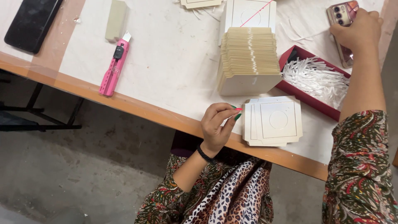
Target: The recorder is inspecting and assembling small white square paper components with circular cutouts at a desk.
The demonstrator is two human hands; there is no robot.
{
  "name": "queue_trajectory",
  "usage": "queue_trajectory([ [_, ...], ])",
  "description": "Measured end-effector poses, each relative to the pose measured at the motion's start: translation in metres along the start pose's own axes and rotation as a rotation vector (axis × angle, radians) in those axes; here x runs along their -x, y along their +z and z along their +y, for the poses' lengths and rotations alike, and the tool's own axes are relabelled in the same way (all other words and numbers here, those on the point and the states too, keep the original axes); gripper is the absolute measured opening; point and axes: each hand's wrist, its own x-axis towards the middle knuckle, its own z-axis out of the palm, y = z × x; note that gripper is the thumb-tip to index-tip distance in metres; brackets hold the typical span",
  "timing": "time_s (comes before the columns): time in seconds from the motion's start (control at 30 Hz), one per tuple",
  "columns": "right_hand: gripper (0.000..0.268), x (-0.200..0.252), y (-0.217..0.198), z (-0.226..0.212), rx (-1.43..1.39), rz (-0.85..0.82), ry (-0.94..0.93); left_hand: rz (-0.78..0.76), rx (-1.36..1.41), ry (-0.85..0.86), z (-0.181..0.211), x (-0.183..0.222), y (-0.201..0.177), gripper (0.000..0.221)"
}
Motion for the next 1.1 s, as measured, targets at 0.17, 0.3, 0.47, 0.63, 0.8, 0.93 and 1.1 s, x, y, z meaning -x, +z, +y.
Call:
queue_trajectory([
  [0.17,0.067,-0.003,0.002,0.008,-0.015,0.007,-0.006,-0.001,0.006,-0.009,0.001,0.000,0.000,0.015],
  [0.3,0.065,0.021,-0.050,-0.037,-0.212,-0.090,0.067,-0.005,-0.005,-0.007,0.002,0.000,-0.001,0.015],
  [0.47,0.057,0.061,-0.094,-0.050,-0.611,-0.187,0.380,-0.011,-0.017,-0.020,0.004,0.003,-0.002,0.014],
  [0.63,0.042,0.177,-0.117,-0.043,-0.485,0.281,-0.396,-0.023,0.057,-0.045,0.004,0.017,0.003,0.012],
  [0.8,0.020,0.358,-0.130,-0.181,-1.035,0.312,-0.211,-0.209,0.731,-0.553,0.038,0.039,0.012,0.012],
  [0.93,0.017,0.408,-0.106,-0.241,-1.290,0.356,-0.283,-0.439,1.046,-1.007,0.058,0.046,0.007,0.016],
  [1.1,0.021,0.398,-0.112,-0.248,-1.305,0.380,-0.392,-0.432,1.018,-1.026,0.068,0.053,-0.005,0.013],
])
